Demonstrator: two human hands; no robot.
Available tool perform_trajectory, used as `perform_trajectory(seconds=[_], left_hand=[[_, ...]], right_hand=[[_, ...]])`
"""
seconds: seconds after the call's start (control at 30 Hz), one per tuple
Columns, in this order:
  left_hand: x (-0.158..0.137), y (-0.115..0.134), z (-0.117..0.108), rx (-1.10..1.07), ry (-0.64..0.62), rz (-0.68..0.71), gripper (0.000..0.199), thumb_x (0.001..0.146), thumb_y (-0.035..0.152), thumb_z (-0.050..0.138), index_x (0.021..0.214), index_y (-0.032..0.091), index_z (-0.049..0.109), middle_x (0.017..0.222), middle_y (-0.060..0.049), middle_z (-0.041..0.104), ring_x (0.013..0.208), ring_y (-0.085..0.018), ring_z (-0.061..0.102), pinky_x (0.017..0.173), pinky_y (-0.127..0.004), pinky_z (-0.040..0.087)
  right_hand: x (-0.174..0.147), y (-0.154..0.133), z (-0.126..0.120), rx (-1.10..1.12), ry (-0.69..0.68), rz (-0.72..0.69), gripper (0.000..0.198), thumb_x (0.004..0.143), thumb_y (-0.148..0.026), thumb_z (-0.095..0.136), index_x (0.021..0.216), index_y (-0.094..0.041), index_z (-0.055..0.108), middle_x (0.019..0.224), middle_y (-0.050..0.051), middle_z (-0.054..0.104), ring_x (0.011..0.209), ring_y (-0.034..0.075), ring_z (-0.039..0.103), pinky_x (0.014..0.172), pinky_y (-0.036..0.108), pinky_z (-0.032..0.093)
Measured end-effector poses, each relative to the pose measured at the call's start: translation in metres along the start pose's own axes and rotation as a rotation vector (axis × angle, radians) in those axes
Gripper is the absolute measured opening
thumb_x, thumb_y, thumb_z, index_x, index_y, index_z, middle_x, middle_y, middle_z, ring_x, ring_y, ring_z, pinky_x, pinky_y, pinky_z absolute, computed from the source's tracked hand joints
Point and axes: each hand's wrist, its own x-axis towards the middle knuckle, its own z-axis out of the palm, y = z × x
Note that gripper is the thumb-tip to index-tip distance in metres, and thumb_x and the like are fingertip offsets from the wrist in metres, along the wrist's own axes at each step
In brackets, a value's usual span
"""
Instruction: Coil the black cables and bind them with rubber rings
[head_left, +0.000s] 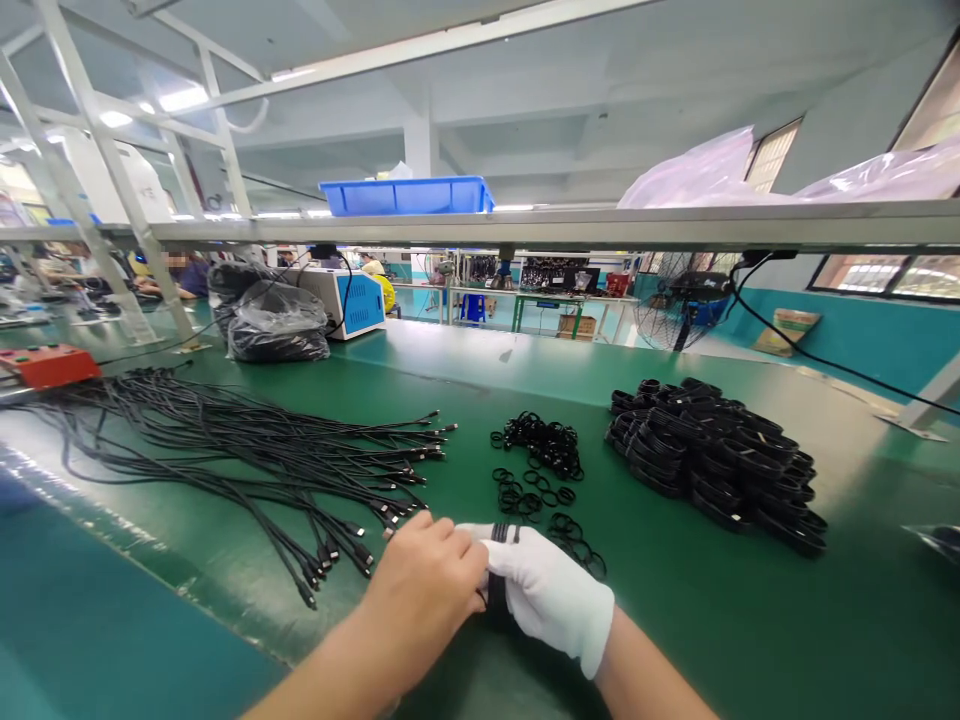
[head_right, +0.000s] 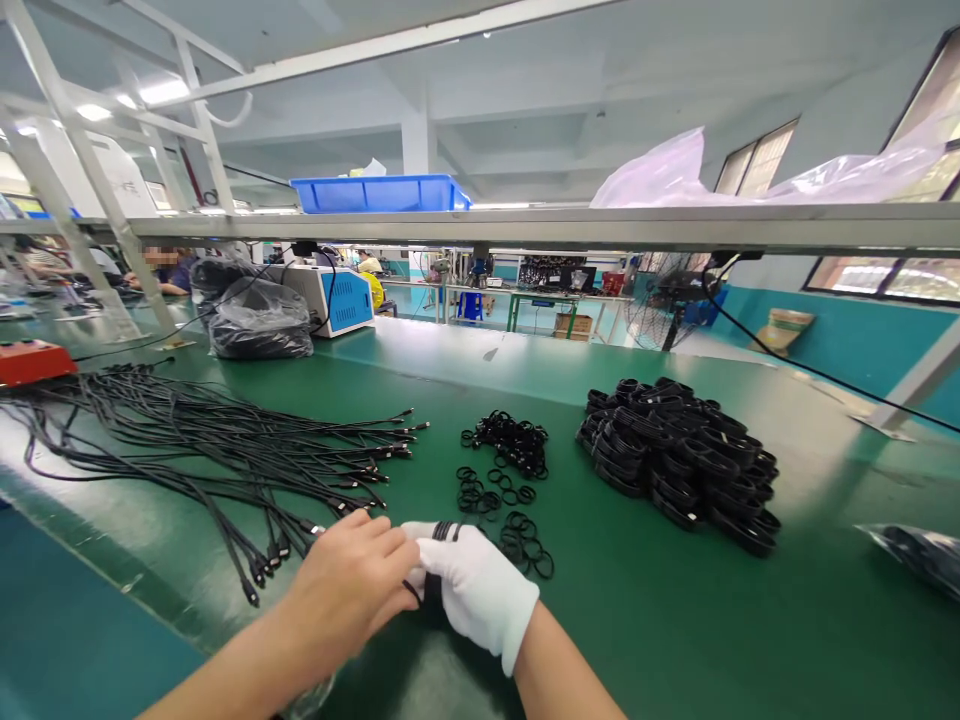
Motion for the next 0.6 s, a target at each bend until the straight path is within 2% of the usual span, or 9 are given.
perform_trajectory(seconds=[0.07, 0.17, 0.27, 0.33, 0.37, 0.43, 0.53, 0.6], left_hand=[[0.006, -0.016, -0.016, -0.06, -0.057, 0.068, 0.023, 0.067, 0.036, 0.075, 0.073, 0.02, 0.06, 0.073, 0.001, 0.067, 0.07, -0.019, 0.058, 0.062, -0.029, 0.034], [0.015, -0.036, -0.027, -0.19, -0.14, 0.104, 0.02, 0.065, 0.03, 0.076, 0.069, 0.021, 0.059, 0.069, 0.005, 0.064, 0.068, -0.014, 0.056, 0.061, -0.025, 0.033], [0.02, -0.047, -0.023, -0.316, -0.189, 0.147, 0.015, 0.065, 0.024, 0.076, 0.067, 0.022, 0.061, 0.067, 0.006, 0.062, 0.07, -0.013, 0.055, 0.063, -0.023, 0.035], [0.02, -0.052, -0.019, -0.397, -0.173, 0.197, 0.013, 0.067, 0.026, 0.075, 0.067, 0.022, 0.063, 0.072, 0.006, 0.063, 0.078, -0.014, 0.056, 0.071, -0.023, 0.038], [0.019, -0.053, -0.017, -0.42, -0.124, 0.203, 0.01, 0.069, 0.027, 0.074, 0.068, 0.023, 0.065, 0.078, 0.005, 0.064, 0.084, -0.014, 0.056, 0.077, -0.025, 0.039], [0.013, -0.053, -0.013, -0.415, 0.072, 0.145, 0.002, 0.076, 0.022, 0.068, 0.075, 0.024, 0.067, 0.093, 0.002, 0.065, 0.096, -0.017, 0.053, 0.089, -0.029, 0.037], [0.001, -0.047, -0.006, -0.322, 0.389, 0.077, 0.022, 0.086, 0.01, 0.05, 0.089, 0.023, 0.068, 0.102, -0.003, 0.063, 0.1, -0.019, 0.05, 0.09, -0.033, 0.038], [-0.007, -0.04, -0.001, -0.249, 0.444, 0.167, 0.029, 0.087, 0.006, 0.043, 0.095, 0.022, 0.067, 0.101, -0.005, 0.064, 0.096, -0.019, 0.051, 0.086, -0.033, 0.041]], right_hand=[[-0.002, 0.002, 0.004, 0.037, -0.137, 0.078, 0.025, 0.066, -0.027, 0.075, 0.077, -0.01, 0.061, 0.068, 0.002, 0.059, 0.061, 0.01, 0.054, 0.061, 0.026, 0.041], [-0.006, 0.006, 0.007, 0.108, -0.308, 0.223, 0.036, 0.063, -0.033, 0.077, 0.085, -0.009, 0.061, 0.072, 0.003, 0.057, 0.066, 0.012, 0.056, 0.064, 0.027, 0.041], [-0.007, 0.014, 0.005, 0.105, -0.348, 0.336, 0.05, 0.06, -0.033, 0.079, 0.098, -0.007, 0.06, 0.082, 0.009, 0.062, 0.075, 0.019, 0.062, 0.071, 0.035, 0.044], [-0.005, 0.019, 0.003, 0.069, -0.313, 0.344, 0.047, 0.059, -0.029, 0.077, 0.096, -0.005, 0.061, 0.082, 0.012, 0.065, 0.073, 0.023, 0.064, 0.069, 0.039, 0.046], [-0.004, 0.022, 0.002, 0.048, -0.284, 0.33, 0.042, 0.06, -0.027, 0.075, 0.093, -0.004, 0.062, 0.079, 0.013, 0.066, 0.07, 0.024, 0.065, 0.067, 0.039, 0.046], [-0.002, 0.024, 0.0, 0.028, -0.216, 0.284, 0.035, 0.063, -0.027, 0.07, 0.087, -0.002, 0.064, 0.072, 0.014, 0.067, 0.062, 0.023, 0.065, 0.06, 0.038, 0.048], [0.002, 0.024, -0.005, 0.07, -0.192, 0.243, 0.034, 0.067, -0.03, 0.067, 0.086, -0.002, 0.065, 0.071, 0.014, 0.068, 0.059, 0.022, 0.065, 0.055, 0.036, 0.049], [0.003, 0.023, -0.008, 0.104, -0.257, 0.249, 0.038, 0.068, -0.032, 0.067, 0.088, -0.001, 0.065, 0.071, 0.014, 0.068, 0.06, 0.022, 0.066, 0.056, 0.035, 0.051]])
